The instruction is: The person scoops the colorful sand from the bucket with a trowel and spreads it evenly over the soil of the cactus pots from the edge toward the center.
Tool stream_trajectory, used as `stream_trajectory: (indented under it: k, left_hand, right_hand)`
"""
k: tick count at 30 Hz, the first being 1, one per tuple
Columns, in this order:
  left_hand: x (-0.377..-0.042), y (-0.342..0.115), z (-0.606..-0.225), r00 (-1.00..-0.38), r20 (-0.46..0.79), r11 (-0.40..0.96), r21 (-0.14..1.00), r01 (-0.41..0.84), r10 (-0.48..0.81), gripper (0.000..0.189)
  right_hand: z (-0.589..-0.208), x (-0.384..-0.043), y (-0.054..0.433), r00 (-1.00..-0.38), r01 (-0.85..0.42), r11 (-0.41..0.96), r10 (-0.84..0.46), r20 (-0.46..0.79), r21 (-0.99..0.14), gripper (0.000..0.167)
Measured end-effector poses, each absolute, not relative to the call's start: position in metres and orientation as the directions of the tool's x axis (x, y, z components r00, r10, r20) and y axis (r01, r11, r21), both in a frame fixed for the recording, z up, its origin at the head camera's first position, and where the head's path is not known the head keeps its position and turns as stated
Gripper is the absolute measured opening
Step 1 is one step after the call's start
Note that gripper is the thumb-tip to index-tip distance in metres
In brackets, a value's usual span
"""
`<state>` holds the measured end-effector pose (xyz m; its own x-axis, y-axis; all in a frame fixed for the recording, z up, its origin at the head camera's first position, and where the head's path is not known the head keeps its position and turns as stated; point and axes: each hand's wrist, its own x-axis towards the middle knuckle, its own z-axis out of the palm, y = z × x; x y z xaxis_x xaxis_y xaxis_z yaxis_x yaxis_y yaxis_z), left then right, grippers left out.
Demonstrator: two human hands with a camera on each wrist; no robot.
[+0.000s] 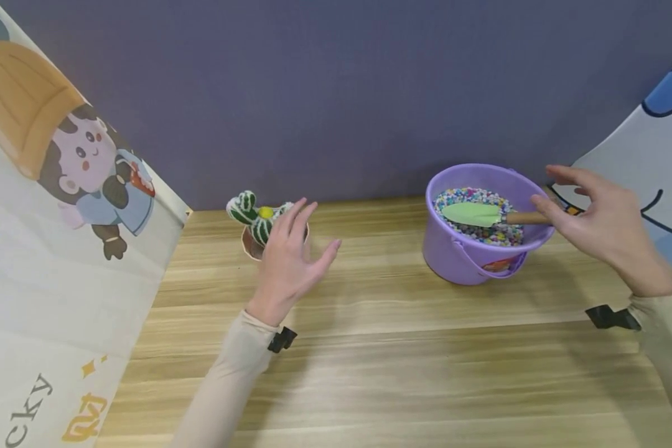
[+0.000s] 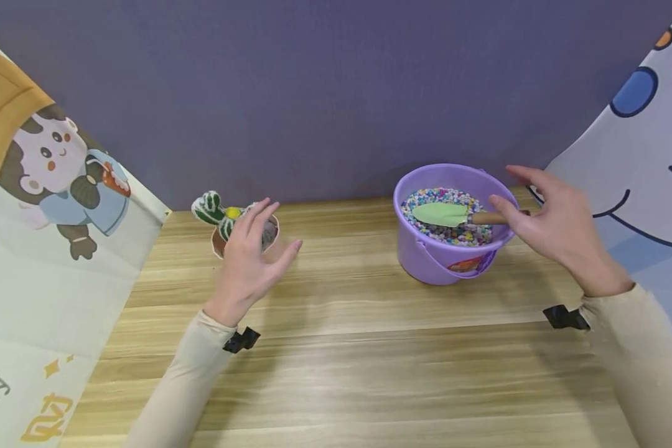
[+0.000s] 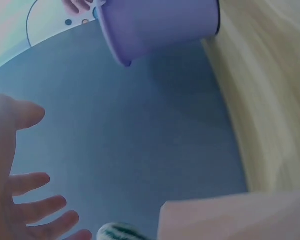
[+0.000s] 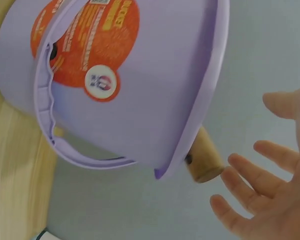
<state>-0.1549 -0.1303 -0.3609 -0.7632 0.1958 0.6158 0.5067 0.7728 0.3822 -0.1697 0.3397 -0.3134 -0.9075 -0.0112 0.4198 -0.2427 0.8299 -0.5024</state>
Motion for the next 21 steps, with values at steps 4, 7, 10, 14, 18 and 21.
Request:
stream_trajectory:
  k: [4,7,10,14,18,21]
  left_hand:
    - [-0.159,-0.115,-0.364,-0.787,0.577,0.749,0.417,0.515,0.219,0.072]
    - [-0.159,-0.102,-0.362,-0.825,0.510,0.717,0.478,0.508,0.245,0.072]
    - [-0.160,-0.091,-0.357,-0.853,0.445,0.680,0.539,0.497,0.271,0.072]
    - [-0.167,-0.077,-0.353,-0.874,0.385,0.653,0.586,0.480,0.298,0.073]
    - [-0.173,-0.064,-0.354,-0.902,0.311,0.629,0.646,0.432,0.300,0.074]
    - [-0.174,-0.051,-0.353,-0.914,0.270,0.603,0.688,0.404,0.304,0.073]
  right_hand:
    - [-0.313,-0.174,0.346,-0.922,-0.230,0.848,-0.033,0.386,-0.477,0.057]
    - [-0.314,-0.177,0.351,-0.929,-0.233,0.870,-0.067,0.364,-0.435,0.053]
    - [-0.316,-0.180,0.357,-0.928,-0.244,0.893,-0.101,0.358,-0.379,0.049]
    - [-0.318,-0.181,0.362,-0.929,-0.249,0.902,-0.121,0.349,-0.353,0.045]
    - [-0.321,-0.182,0.362,-0.943,-0.236,0.907,-0.127,0.306,-0.349,0.049]
    - [-0.322,-0.182,0.360,-0.962,-0.204,0.910,-0.118,0.248,-0.361,0.055]
